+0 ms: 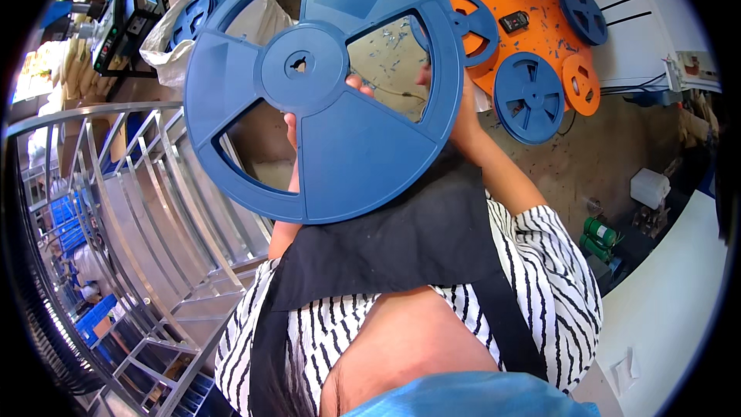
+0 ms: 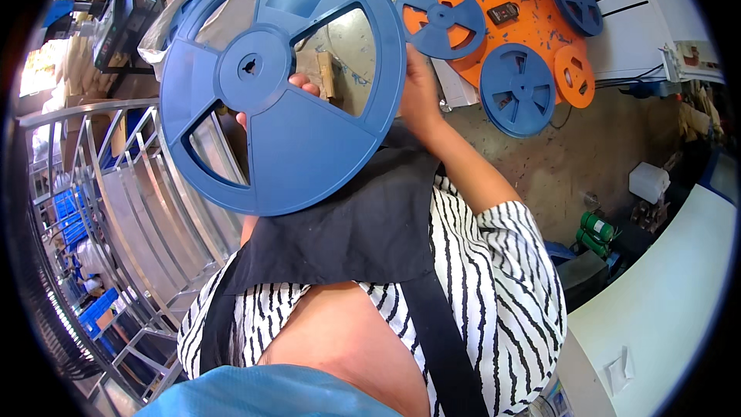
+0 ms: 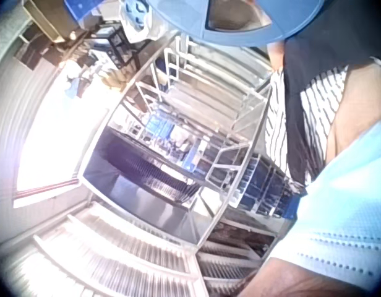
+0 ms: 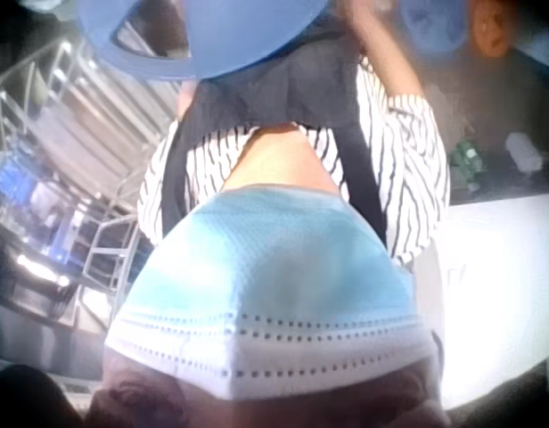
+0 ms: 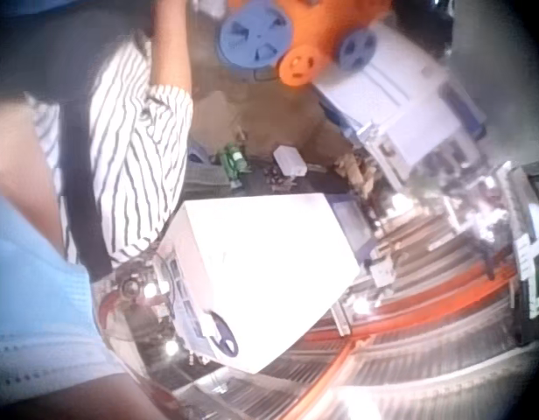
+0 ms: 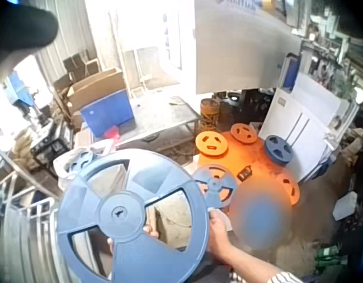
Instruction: The person repeatedly picks up blue plastic spools from a pile on the floor and places them onto a metal rack. They handle the spools one at a time, occasionally inspecting them before stacking them on the rack.
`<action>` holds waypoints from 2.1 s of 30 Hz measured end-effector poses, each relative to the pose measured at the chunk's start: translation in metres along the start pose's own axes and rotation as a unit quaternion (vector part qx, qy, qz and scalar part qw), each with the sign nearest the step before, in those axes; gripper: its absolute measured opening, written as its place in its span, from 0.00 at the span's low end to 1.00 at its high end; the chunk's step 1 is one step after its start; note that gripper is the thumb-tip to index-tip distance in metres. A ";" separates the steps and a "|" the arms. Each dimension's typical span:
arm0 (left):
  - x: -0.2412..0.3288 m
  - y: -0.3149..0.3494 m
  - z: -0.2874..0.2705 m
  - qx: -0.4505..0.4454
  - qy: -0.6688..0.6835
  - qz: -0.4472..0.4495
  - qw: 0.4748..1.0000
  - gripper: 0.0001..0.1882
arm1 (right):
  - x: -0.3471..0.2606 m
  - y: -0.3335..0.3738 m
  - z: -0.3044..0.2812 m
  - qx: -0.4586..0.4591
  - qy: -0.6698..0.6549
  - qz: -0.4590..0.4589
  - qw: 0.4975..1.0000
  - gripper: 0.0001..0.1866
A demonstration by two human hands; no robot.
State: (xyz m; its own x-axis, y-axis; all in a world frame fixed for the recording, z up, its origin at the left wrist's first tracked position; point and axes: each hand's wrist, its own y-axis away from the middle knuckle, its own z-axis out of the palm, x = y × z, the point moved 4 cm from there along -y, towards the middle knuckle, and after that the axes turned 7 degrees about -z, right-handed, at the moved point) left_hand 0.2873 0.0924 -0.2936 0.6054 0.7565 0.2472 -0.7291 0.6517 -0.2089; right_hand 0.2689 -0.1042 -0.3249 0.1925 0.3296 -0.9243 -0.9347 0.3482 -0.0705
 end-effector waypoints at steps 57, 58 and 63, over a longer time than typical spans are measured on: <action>0.035 -0.025 -0.023 0.167 -0.539 0.044 0.824 0.39 | -0.165 -0.019 0.137 -0.432 0.305 0.207 0.823 0.19; 0.034 -0.026 -0.022 0.164 -0.536 0.043 0.827 0.39 | -0.166 -0.024 0.132 -0.418 0.279 0.202 0.841 0.18; 0.030 -0.032 -0.018 0.148 -0.483 0.047 0.862 0.39 | -0.128 -0.058 0.063 -0.259 0.187 0.183 0.930 0.16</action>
State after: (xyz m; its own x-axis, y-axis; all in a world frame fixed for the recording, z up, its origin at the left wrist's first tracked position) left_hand 0.3350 0.0951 -0.2962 0.0947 0.3141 0.9447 -0.8966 0.4393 -0.0562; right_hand 0.3178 -0.1112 -0.1784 -0.1925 -0.0187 -0.9811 -0.9545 -0.2285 0.1916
